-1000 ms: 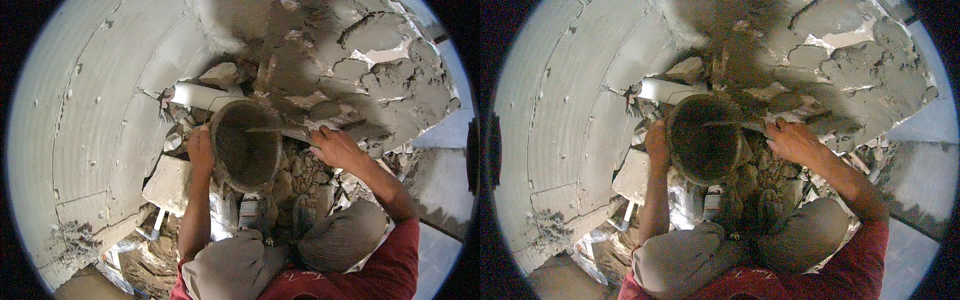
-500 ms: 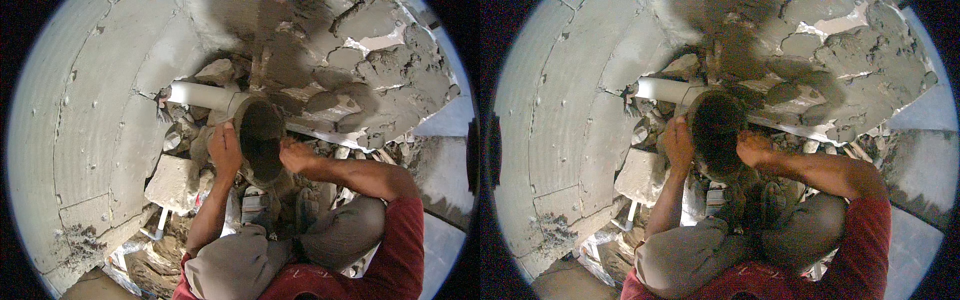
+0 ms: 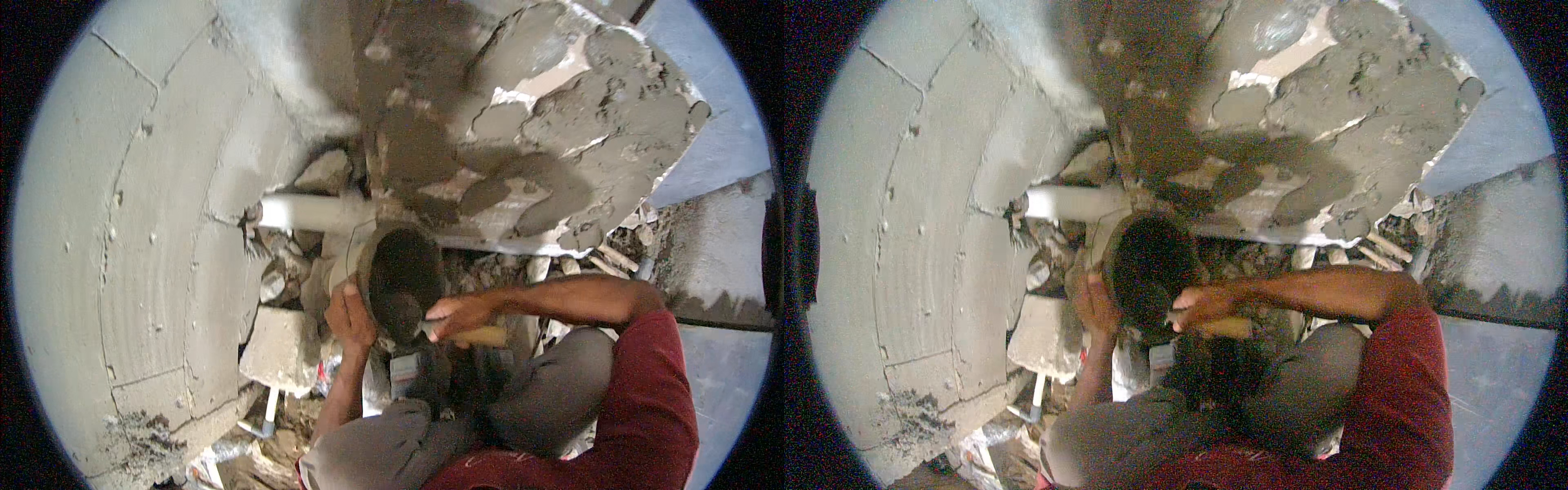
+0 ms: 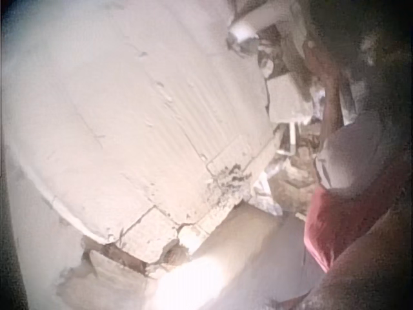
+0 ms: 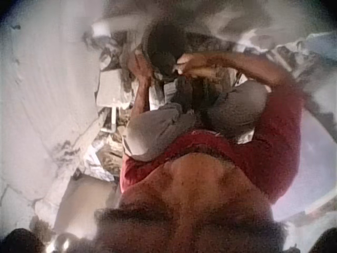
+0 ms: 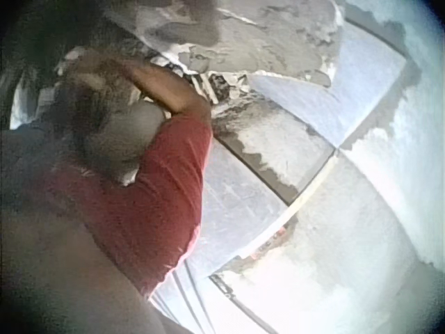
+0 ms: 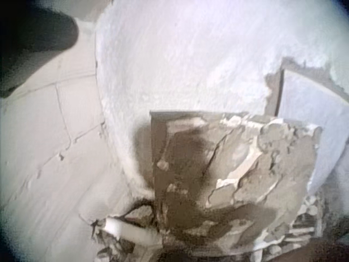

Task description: The person removes the plastic wrap from a tile, places it against a wall, and scoops mortar from a bucket with a trowel to spread it across the back of the tile.

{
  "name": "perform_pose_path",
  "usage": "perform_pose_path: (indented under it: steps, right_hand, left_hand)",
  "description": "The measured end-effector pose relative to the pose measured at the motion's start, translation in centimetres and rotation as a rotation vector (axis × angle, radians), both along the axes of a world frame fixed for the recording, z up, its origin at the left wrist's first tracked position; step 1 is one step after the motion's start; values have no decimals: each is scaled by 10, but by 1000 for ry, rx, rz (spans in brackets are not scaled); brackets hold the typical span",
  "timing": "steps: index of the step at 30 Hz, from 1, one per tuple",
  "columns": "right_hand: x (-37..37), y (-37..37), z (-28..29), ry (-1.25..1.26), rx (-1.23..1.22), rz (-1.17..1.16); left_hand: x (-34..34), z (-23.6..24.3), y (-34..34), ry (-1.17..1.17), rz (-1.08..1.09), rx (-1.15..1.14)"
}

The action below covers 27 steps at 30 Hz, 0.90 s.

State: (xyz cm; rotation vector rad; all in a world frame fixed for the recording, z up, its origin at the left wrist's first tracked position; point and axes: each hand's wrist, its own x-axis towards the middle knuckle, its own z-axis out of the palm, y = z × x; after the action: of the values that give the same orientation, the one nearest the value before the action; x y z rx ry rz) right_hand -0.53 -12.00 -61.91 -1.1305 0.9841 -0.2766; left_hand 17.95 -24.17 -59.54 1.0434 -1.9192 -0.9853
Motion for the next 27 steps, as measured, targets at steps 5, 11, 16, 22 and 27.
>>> perform_pose_path:
  steps: [5, 11, 16, 22, 27]
  right_hand:
    - [-30, 17, 33, -379, 511, -287]
    - [-71, 59, 59, -201, 207, -466]
    - [-90, 66, 97, 62, 54, -616]
    - [-108, 96, 71, 474, -246, -720]
    - [-95, 51, 103, 954, -665, -614]
  left_hand:
    - [-10, -3, -9, -106, 76, -10]
    - [-11, 3, -36, 13, 210, -11]
    - [36, -36, -82, -101, 229, 37]
    - [46, -25, -75, 261, 265, 353]
    - [57, -30, -71, 370, 341, 407]
